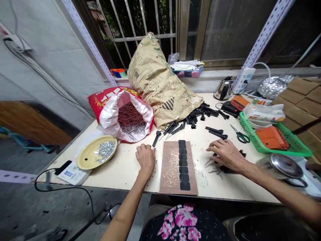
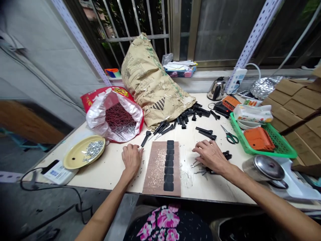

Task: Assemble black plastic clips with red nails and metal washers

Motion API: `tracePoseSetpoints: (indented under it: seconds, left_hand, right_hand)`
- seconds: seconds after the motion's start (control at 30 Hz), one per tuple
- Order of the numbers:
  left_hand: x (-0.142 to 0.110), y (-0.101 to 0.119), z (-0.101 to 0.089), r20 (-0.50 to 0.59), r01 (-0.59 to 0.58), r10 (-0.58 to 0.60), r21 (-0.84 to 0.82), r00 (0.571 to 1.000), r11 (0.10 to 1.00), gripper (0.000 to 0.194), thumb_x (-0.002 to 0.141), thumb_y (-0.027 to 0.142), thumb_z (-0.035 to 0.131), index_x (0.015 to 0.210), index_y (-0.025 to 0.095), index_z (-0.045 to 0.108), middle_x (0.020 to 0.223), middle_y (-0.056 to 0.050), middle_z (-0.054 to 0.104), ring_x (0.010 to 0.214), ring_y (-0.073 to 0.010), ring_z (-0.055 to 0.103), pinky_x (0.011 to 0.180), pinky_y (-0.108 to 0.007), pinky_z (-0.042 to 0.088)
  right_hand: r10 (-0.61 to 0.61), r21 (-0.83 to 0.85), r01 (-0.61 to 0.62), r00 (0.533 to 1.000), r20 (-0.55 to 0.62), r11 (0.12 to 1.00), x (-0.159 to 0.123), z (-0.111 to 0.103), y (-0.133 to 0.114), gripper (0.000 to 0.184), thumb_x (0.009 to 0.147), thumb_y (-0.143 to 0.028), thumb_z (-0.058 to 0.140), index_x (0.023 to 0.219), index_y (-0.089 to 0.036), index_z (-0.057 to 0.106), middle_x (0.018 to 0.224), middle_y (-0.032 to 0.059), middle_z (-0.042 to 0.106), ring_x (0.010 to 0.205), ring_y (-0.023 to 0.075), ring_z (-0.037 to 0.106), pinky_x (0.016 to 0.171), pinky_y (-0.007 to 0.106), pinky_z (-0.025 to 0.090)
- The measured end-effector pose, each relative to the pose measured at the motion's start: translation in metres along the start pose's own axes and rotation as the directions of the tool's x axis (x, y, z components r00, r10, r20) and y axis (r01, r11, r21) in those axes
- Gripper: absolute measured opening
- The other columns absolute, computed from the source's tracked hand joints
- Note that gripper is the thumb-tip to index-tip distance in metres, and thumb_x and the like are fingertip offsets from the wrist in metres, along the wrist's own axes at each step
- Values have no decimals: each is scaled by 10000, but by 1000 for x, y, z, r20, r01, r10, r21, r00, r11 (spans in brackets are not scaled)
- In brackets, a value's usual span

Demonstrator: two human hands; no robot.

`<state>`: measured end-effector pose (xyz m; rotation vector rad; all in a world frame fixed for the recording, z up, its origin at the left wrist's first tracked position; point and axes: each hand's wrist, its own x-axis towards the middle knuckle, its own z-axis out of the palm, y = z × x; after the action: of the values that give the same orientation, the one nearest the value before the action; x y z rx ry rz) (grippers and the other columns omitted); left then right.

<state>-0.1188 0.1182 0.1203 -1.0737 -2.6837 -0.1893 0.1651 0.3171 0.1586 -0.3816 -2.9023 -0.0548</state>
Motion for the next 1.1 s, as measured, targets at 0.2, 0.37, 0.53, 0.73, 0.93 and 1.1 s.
tracePoseSetpoints:
  seconds: [0.2,0.37,0.53,0.73,0.93,1.1]
  left_hand:
    - [10,-8,4,39,42,-42,9,998,999,252,881,183,405,905,94,640,932,-156,577,928,-306,481,735,-395,402]
    - [-21,-23,-37,23,-9,22,-458,1000,889,203,876,245,444,817,149,613,867,-96,591,876,-247,508,801,-373,396]
    - [-63,-36,-64,292,203,179,-896,940,395,209,810,339,551,710,178,636,755,-32,620,733,-178,548,677,-279,423]
    - [-40,-76,-26,159,191,-107,-781,982,594,253,847,334,516,922,194,713,848,-64,636,792,-201,582,732,-306,439]
    - [1,-85,13,50,53,-34,-467,998,883,235,844,186,500,982,183,690,854,-85,567,899,-240,511,789,-345,407]
    - [10,-84,22,86,61,-16,-549,996,834,147,813,172,544,756,186,679,810,-74,577,918,-233,511,774,-329,398]
  right_hand:
    - [-113,97,143,959,-260,985,43,-3,-48,167,922,-224,496,1014,-199,634,1049,70,650,963,199,561,824,356,405]
    - [-387,25,443,807,-446,896,97,0,-108,264,921,-176,487,1158,-223,595,1263,32,580,1251,249,404,981,421,348]
    - [-594,31,642,725,-349,766,111,13,-145,327,949,-171,413,1245,-229,538,1146,44,638,965,179,556,839,356,410]
    - [-338,81,393,864,-374,916,103,22,-139,193,922,-226,486,1020,-212,651,898,44,662,758,150,540,646,290,359]
    - [-247,91,295,904,-349,951,96,23,-137,162,900,-188,510,947,-237,657,800,4,648,691,130,543,614,266,352]
    - [-133,261,239,921,-367,935,96,25,-140,199,923,-172,467,1003,-190,648,901,37,662,767,136,591,672,243,417]
